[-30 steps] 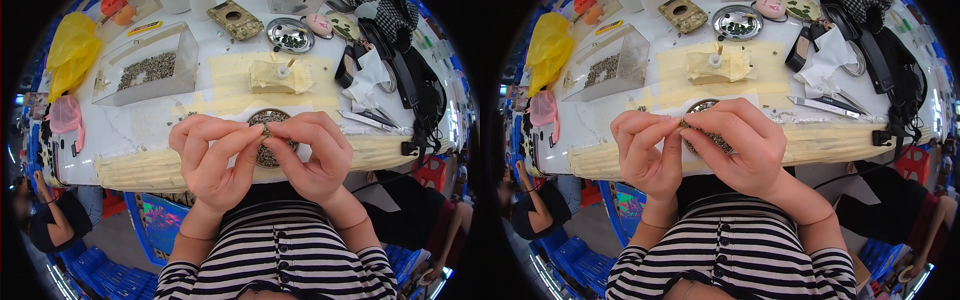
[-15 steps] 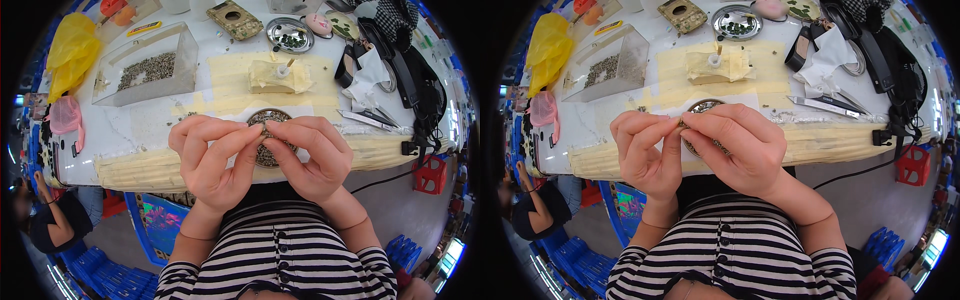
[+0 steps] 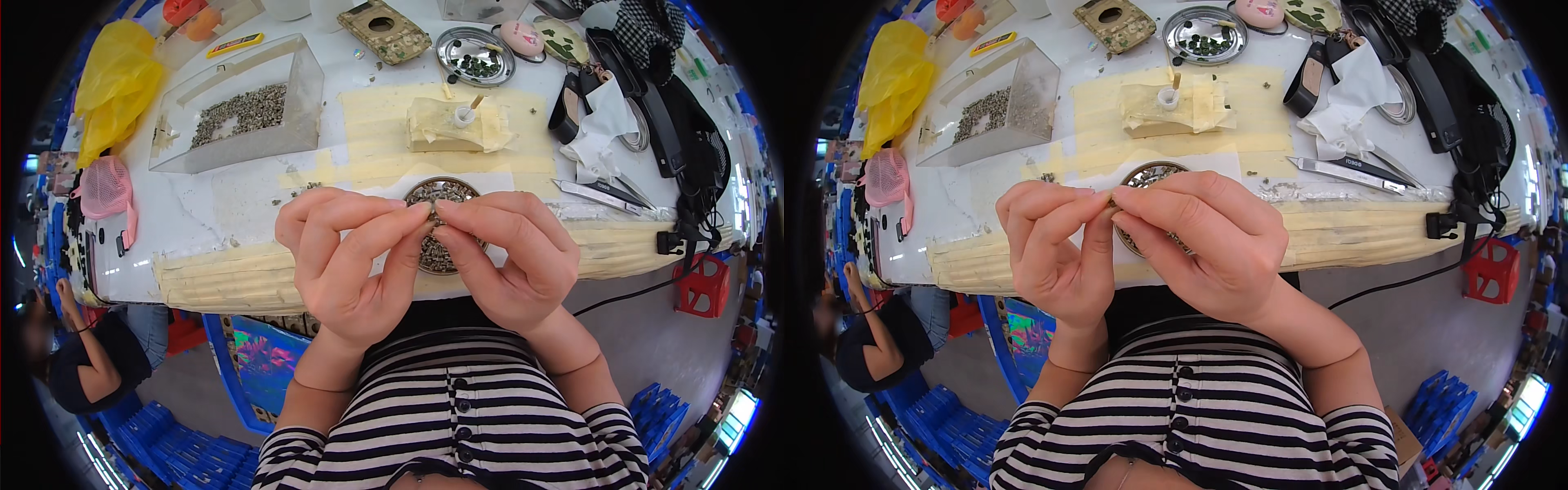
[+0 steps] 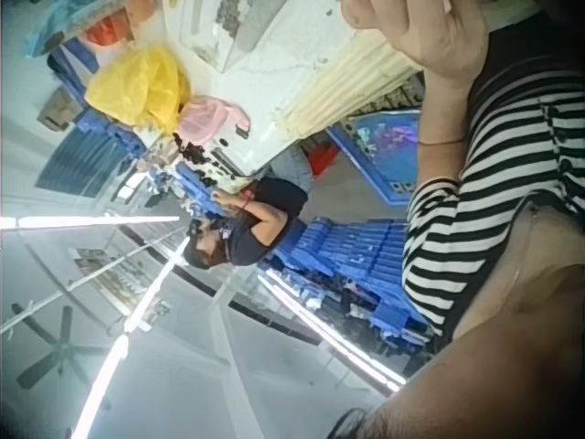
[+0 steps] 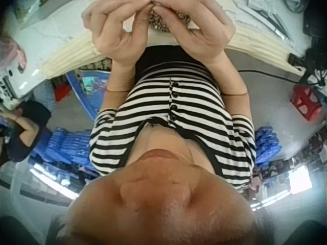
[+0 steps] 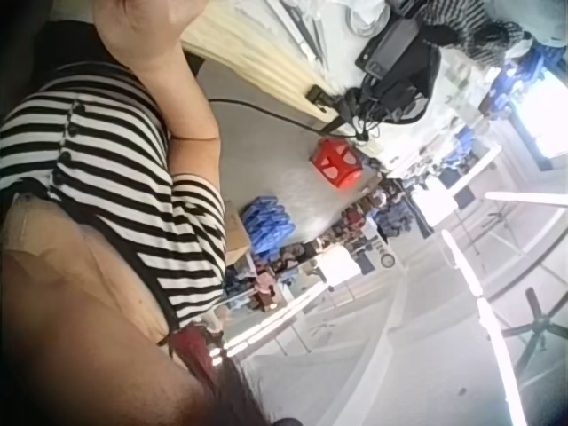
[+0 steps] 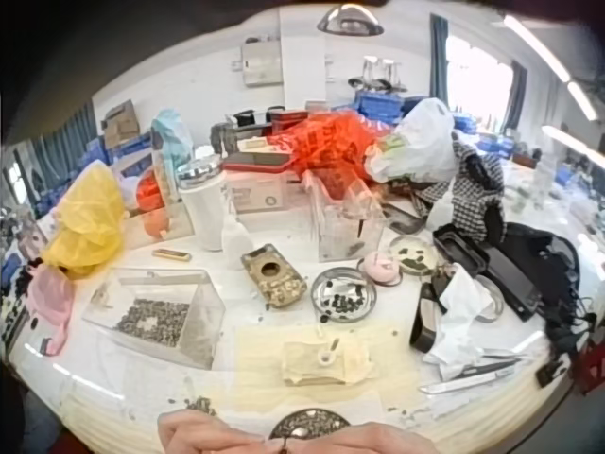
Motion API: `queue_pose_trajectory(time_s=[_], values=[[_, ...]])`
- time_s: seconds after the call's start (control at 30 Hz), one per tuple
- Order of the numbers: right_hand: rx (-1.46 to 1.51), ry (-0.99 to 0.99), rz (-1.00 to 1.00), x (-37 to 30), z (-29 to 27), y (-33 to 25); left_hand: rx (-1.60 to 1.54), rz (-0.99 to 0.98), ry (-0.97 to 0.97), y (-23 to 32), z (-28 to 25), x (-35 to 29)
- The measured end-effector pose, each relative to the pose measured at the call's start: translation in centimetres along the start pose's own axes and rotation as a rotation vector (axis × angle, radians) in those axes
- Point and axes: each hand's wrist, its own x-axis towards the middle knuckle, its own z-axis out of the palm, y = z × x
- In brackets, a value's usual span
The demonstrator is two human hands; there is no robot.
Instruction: Assembling small toy components by manually placing tiny metal pins into a circular frame.
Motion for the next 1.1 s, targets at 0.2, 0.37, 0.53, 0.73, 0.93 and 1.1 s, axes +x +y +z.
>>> queue_pose_trajectory(time_s=[0.2, 0.37, 0.53, 0.73, 0.93, 1.1], values=[[0.029, -0.059, 0.078, 0.15, -0.26, 0.00, 0.001, 0.002, -0.003, -0.10, -0.04, -0.04], [0.015, -0.019, 0.017, 0.11, -0.19, -0.16, -0.009, -0.005, -0.001, -0.09, 0.06, -0.04], [-0.035, -0.005, -0.071, -0.02, -0.22, 0.05, -0.001, -0.003, -0.007, -0.08, -0.03, -0.06], [-0.019, -0.035, -0.026, 0.04, -0.14, 0.27, -0.003, 0.001, -0.011, -0.11, -0.04, -0.01], [0.070, -0.112, 0.112, 0.35, -0.15, 0.16, -0.014, -0.007, -0.013, -0.04, -0.11, -0.01], [0.082, -0.120, 0.103, 0.28, -0.40, 0.30, -0.009, -0.012, -0.014, 0.10, -0.10, 0.06]])
